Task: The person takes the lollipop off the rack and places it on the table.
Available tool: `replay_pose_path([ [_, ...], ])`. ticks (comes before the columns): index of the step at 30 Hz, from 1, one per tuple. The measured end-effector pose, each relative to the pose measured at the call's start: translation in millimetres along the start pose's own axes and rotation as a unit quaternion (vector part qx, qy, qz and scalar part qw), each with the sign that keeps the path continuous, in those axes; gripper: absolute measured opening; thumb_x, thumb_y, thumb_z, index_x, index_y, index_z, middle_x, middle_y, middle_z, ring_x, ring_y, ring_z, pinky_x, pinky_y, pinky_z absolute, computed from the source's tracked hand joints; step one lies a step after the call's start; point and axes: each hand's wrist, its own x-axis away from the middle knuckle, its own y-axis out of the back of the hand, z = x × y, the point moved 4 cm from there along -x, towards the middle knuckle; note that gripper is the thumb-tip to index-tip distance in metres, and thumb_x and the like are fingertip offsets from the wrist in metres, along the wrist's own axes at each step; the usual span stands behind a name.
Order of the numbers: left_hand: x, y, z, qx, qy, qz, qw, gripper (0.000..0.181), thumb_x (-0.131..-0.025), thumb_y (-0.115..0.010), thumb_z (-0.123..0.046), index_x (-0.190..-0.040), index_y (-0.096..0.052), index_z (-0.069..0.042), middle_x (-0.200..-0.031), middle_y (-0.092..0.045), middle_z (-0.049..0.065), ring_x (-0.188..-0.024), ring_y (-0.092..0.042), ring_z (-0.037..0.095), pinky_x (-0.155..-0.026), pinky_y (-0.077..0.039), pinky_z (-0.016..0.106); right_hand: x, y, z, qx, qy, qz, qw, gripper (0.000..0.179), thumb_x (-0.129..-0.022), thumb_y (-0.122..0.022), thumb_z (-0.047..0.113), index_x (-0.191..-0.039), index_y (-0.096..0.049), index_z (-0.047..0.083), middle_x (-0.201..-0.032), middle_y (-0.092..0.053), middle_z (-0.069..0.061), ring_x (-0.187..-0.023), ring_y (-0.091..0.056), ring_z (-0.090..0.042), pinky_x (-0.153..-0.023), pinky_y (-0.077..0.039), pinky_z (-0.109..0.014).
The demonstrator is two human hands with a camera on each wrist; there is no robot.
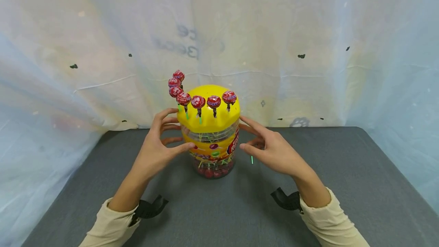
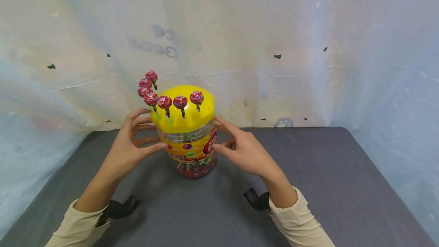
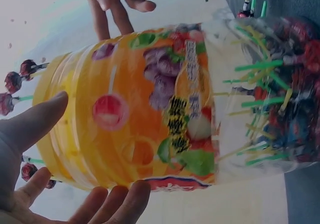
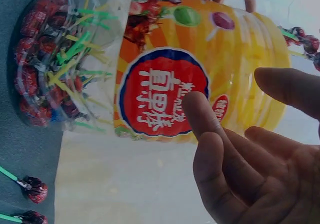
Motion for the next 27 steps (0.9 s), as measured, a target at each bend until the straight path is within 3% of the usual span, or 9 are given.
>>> replay_pose_path([
  [7,0.9,0.2,0.0,-0.013,-0.006,-0.010,0.9999,0.093,-0.079,-0.085,-0.014,-0.151,-0.028,-0.029,-0.131,-0.047,0.013,-0.117,-0.056,0.028,-0.101,-0.053,0.050,-3.5,-2.5,-4.4,-0.009,0.002,-0.004,0.9999,0.070,-0.099,-0.063,0.032,-0.155,-0.023,0.044,-0.155,-0.044,0.007,-0.105,-0.071,-0.014,-0.094,-0.057,-0.043],
  [19,-0.4,-2.6,4.8,0.006,-0.020,-0.025,0.9995,0.096,-0.078,-0.085,-0.009,-0.153,-0.027,-0.025,-0.140,-0.042,0.013,-0.127,-0.047,0.028,-0.103,-0.050,0.053,-4.3,-3.8,-6.5,-0.015,-0.004,0.000,0.9999,0.069,-0.099,-0.062,0.035,-0.154,-0.023,0.047,-0.156,-0.044,0.008,-0.105,-0.070,-0.014,-0.095,-0.056,-0.045],
  [27,-2.3,-5.2,4.5,-0.006,-0.026,-0.036,0.9990,0.097,-0.077,-0.085,-0.008,-0.153,-0.026,-0.022,-0.145,-0.039,0.013,-0.129,-0.045,0.030,-0.103,-0.050,0.055,-4.9,-0.8,-6.6,-0.004,-0.002,-0.001,1.0000,0.068,-0.098,-0.062,0.037,-0.154,-0.024,0.046,-0.155,-0.044,0.009,-0.105,-0.069,-0.014,-0.093,-0.057,-0.042],
])
